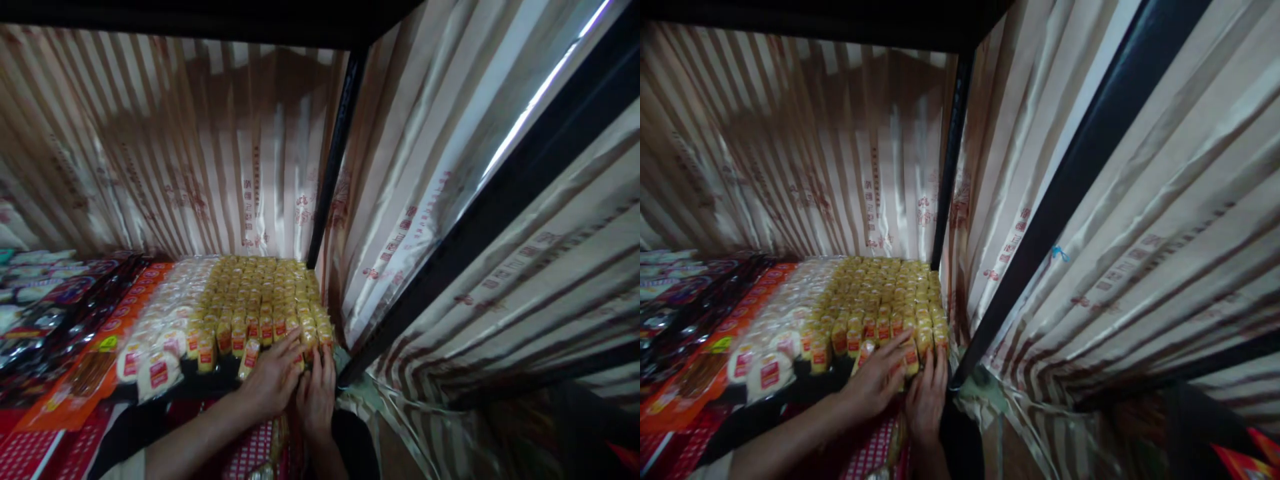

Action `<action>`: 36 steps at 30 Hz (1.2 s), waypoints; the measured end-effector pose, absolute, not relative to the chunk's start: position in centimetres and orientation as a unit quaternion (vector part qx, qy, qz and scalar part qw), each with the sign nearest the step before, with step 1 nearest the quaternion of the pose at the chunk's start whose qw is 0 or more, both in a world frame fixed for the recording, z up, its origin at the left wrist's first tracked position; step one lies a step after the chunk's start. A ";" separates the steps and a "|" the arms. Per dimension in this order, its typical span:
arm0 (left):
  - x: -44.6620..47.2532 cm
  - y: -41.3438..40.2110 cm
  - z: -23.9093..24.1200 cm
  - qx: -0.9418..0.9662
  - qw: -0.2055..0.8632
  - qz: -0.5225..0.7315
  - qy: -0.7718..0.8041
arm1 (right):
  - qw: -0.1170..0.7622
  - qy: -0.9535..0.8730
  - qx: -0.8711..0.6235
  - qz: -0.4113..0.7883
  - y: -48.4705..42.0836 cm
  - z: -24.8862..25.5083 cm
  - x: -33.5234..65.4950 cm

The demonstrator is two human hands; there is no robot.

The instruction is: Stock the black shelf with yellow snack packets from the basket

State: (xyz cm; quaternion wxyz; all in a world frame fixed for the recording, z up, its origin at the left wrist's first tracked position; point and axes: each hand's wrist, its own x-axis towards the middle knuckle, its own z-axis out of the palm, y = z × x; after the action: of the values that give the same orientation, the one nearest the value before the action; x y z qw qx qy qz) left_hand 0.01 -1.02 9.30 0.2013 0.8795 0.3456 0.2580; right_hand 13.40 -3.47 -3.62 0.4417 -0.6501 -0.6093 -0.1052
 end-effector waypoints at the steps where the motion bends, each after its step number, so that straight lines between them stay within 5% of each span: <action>1: -1.6 -2.7 8.6 0.869 0.203 0.261 0.368 | 0.442 -0.604 -0.656 -0.097 -3.4 -3.4 13.4; 11: -13.3 -12.3 -0.8 0.838 0.214 0.235 0.443 | 0.462 -0.560 -0.684 -0.074 -2.7 -2.3 12.5; 20: -11.3 -13.7 -4.8 0.837 0.180 0.310 0.413 | 0.453 -0.571 -0.684 -0.034 -3.6 -2.7 12.3; 36: -8.5 -10.3 0.6 0.736 0.309 0.312 0.515 | 0.306 -0.639 -0.704 -0.046 -6.7 -1.2 9.7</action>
State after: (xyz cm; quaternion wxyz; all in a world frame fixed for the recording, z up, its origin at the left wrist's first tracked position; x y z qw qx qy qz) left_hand -8.54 -10.26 0.64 0.3086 0.7360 0.5154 0.3121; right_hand 9.67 -6.75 -1.21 0.3059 -0.7038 -0.6395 -0.0463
